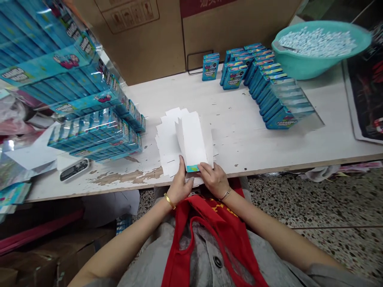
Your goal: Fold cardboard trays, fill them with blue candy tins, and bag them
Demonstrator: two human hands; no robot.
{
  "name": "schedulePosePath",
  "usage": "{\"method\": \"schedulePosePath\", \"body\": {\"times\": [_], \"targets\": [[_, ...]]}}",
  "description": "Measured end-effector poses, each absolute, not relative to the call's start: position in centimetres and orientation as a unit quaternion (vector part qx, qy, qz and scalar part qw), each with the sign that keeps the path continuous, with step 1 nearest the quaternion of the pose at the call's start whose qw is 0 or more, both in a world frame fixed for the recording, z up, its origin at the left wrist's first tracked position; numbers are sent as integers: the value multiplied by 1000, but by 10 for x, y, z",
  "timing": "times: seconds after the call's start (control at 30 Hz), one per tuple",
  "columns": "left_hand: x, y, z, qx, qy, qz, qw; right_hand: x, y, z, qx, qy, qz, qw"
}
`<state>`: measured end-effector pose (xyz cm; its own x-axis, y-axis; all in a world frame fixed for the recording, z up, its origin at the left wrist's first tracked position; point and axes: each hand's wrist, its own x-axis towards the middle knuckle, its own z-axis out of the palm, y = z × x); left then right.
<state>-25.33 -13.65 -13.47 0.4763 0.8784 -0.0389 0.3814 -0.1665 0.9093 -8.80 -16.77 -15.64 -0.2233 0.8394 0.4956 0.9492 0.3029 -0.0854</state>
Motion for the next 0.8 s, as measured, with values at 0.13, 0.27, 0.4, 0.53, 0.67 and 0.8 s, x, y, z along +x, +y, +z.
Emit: {"method": "schedulePosePath", "body": {"times": [0.13, 0.27, 0.4, 0.53, 0.67, 0.8], "targets": [[-252, -134, -124, 778, 440, 230, 385, -89, -166, -149, -594, -776, -80, 197], [-242, -130, -95, 859, 418, 216, 199, -91, -163, -141, -604, -780, -28, 161], [-219, -119, -64, 921, 364, -35, 131, -91, -163, -142, -619, -772, 6, 144], [-196, -105, -52, 903, 355, -216, 115, -91, -166, -153, -630, -753, 11, 192], [-191, -92, -54, 899, 347, -230, 135, -95, -166, -165, -622, -708, -16, 335], [-192, -73, -53, 893, 340, -237, 176, -100, -163, -168, -583, -685, -45, 435]]}}
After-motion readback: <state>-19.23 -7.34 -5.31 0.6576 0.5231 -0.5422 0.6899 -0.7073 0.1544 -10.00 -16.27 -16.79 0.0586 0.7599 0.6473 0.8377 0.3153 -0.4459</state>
